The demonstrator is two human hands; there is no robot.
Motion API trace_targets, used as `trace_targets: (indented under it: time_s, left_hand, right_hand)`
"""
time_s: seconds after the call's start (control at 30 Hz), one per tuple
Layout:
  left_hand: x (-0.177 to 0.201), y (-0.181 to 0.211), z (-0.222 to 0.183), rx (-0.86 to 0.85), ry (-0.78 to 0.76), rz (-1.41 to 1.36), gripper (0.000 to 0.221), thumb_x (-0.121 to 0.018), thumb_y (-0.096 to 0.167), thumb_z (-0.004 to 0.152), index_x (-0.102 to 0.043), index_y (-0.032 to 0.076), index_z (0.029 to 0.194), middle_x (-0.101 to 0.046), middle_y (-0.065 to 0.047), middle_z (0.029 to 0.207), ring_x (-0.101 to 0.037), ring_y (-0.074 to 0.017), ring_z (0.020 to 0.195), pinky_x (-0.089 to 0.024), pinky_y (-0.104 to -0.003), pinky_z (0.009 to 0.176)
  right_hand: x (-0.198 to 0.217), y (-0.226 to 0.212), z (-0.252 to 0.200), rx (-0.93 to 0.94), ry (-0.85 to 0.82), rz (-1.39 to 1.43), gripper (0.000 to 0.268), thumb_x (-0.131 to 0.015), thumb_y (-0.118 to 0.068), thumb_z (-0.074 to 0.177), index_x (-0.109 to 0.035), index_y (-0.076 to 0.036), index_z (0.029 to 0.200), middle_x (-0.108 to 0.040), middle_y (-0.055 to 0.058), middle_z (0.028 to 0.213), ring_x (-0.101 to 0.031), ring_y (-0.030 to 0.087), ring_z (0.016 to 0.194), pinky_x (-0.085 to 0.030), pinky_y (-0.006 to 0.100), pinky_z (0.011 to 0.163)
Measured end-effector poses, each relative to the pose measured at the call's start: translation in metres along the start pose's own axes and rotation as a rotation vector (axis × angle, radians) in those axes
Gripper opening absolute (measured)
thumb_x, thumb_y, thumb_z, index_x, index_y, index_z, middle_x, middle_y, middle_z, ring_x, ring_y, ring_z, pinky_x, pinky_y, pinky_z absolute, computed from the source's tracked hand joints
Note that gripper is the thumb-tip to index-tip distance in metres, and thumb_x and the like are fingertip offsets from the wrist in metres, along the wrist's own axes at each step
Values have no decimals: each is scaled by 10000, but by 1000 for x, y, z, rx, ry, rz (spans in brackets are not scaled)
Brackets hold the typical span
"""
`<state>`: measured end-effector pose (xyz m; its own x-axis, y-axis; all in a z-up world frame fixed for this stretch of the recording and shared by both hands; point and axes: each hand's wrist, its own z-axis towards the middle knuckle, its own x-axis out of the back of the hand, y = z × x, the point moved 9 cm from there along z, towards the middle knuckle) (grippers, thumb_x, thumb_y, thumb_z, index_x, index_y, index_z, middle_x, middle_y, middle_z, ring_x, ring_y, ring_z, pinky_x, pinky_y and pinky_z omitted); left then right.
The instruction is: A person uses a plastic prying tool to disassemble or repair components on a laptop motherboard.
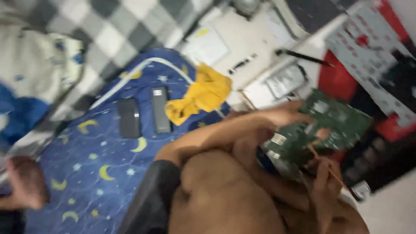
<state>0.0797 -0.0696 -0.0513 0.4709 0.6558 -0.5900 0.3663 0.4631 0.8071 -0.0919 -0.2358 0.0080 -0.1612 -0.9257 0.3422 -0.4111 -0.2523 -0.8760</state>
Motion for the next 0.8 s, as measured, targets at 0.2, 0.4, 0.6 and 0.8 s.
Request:
trace_targets:
  time_s: [0.2, 0.4, 0.6, 0.8]
  left_hand:
    - [0, 5, 5, 45, 0, -23, 211, -749, 194, 892, -787, -6, 948, -788, -78, 909, -704, -192, 823, -591, -354, 730]
    - [-6, 19, -10, 325, 28, 270, 801, -710, 447, 788, -554, 6, 1439, -581, -185, 1514, -578, -359, 1374, -455, -428, 1167]
    - [-19, 47, -24, 386, 22, 147, 795, -681, 394, 803, -515, -53, 1439, -477, -221, 1581, -483, -370, 1439, -426, -431, 1161]
    - [-22, 63, -24, 276, -14, 157, 310, -677, 359, 877, -673, 50, 852, -508, 2, 645, -414, -143, 572, -369, -331, 565]
  right_hand:
    - [-8, 48, 32, 114, -183, -98, 106, -545, -157, 1121, -583, -58, 1110, -654, 129, 949, -652, 204, 829, -514, 316, 784]
    - [-15, 14, 27, 128, -105, -142, 105, -426, -83, 1154, -510, -21, 1151, -629, 144, 986, -642, 231, 811, -522, 306, 778]
    - [-8, -22, 20, 136, 72, -128, 192, -378, -198, 1262, -402, -11, 1231, -604, 203, 1167, -618, 239, 840, -484, 310, 721]
    - [-31, -9, 19, 129, -165, -179, 198, -438, -169, 1174, -493, 12, 1235, -656, 193, 1133, -679, 262, 863, -520, 322, 802]
